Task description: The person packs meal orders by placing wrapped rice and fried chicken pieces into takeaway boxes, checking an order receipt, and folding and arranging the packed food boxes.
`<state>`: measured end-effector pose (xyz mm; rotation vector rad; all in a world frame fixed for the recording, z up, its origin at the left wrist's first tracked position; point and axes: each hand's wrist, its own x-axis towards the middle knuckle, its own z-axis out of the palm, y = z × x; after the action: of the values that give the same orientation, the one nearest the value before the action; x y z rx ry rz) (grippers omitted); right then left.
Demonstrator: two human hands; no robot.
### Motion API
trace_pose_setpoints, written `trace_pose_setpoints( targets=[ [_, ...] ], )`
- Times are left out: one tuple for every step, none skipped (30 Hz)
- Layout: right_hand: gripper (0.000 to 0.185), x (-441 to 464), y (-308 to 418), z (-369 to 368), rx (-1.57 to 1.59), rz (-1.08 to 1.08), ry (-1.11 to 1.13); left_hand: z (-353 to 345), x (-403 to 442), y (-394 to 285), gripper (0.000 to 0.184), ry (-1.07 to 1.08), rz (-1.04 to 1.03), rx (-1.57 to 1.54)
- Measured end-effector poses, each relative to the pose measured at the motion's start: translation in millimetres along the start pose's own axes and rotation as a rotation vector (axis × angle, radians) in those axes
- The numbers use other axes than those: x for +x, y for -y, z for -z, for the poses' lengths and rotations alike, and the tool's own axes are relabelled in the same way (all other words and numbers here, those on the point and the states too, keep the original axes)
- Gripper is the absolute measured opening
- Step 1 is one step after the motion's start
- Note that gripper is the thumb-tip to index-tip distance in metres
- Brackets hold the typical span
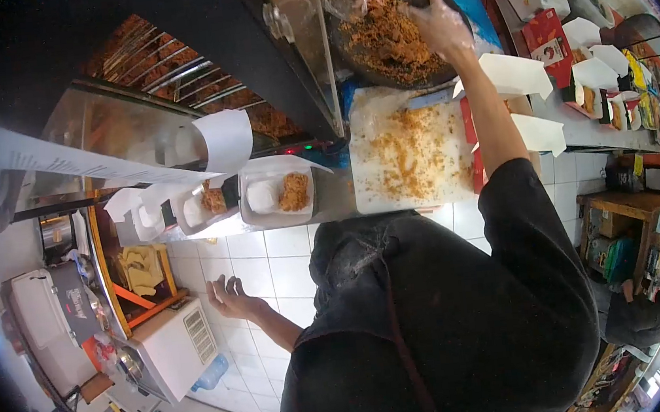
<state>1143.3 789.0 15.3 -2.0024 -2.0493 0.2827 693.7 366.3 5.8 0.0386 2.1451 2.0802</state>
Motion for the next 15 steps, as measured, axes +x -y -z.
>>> trace_pose_setpoints(
  targets=[
    [0.066,-9.2,20.0,30.3,0.105,-0.028,-0.045,2.3,-1.3,-0.6,0.036,0.001,0.001,0.011],
    [0.066,-14.4,32.6,45.1,0.208,-0.059,-0.097,2.3,-2.2,-1.5,0.036,0.009,-0.004,0.03],
    [0.066,-16.2,29.5,21.7,0.073,-0.089,-0.107,0.1,-3.5,-1.5,0.036,0.018,-0.008,0.044],
    [0.065,-18.3,26.8,-1.4,-0.062,-0.12,-0.115,-2.1,-4.6,-1.7,0.036,0.021,-0.005,0.042],
    [0.065,-34.4,26.1,-29.5,-0.149,-0.099,-0.069,-3.7,-6.0,-1.8,0.036,0.014,-0.007,0.034],
    [0.065,-43.5,27.6,-42.5,-0.235,-0.075,-0.021,-1.7,-7.5,-2.6,0.036,0.001,-0.011,0.028],
    [0.065,-41.7,28.5,-42.6,-0.23,-0.07,-0.018,2.2,-6.6,-6.3,0.036,-0.005,-0.015,0.03],
    [0.065,-27.5,26.0,-35.7,-0.189,-0.098,0.094,-0.1,-9.0,-5.0,0.036,-0.007,-0.02,0.009],
    [0.065,-20.7,23.1,-29.3,-0.148,-0.13,0.21,1.7,-10.4,-5.0,0.036,-0.006,-0.025,-0.008],
    [0.065,-32.5,22.3,-18.8,-0.146,-0.137,0.215,13.6,-8.4,-9.5,0.036,-0.001,-0.027,-0.001],
    [0.068,-26.2,26.0,3.2,-0.13,-0.139,0.189,14.3,-7.6,-5.7,0.036,-0.026,-0.016,-0.005],
    [0.071,-15.1,26.9,19.0,-0.116,-0.135,0.165,12.1,-7.7,1.0,0.036,-0.056,-0.002,-0.009],
    [0.072,-0.9,16.5,15.7,-0.024,-0.271,0.058,21.8,-3.2,9.0,0.035,-0.056,-0.015,-0.012],
    [0.072,14.9,-2.7,9.4,-0.03,-0.268,0.042,30.0,-9.9,3.9,0.035,-0.067,-0.016,0.003],
    [0.07,24.5,-10.3,10.0,-0.052,-0.283,0.06,25.8,-17.0,-1.9,0.035,-0.086,-0.01,0.018]
  ],
)
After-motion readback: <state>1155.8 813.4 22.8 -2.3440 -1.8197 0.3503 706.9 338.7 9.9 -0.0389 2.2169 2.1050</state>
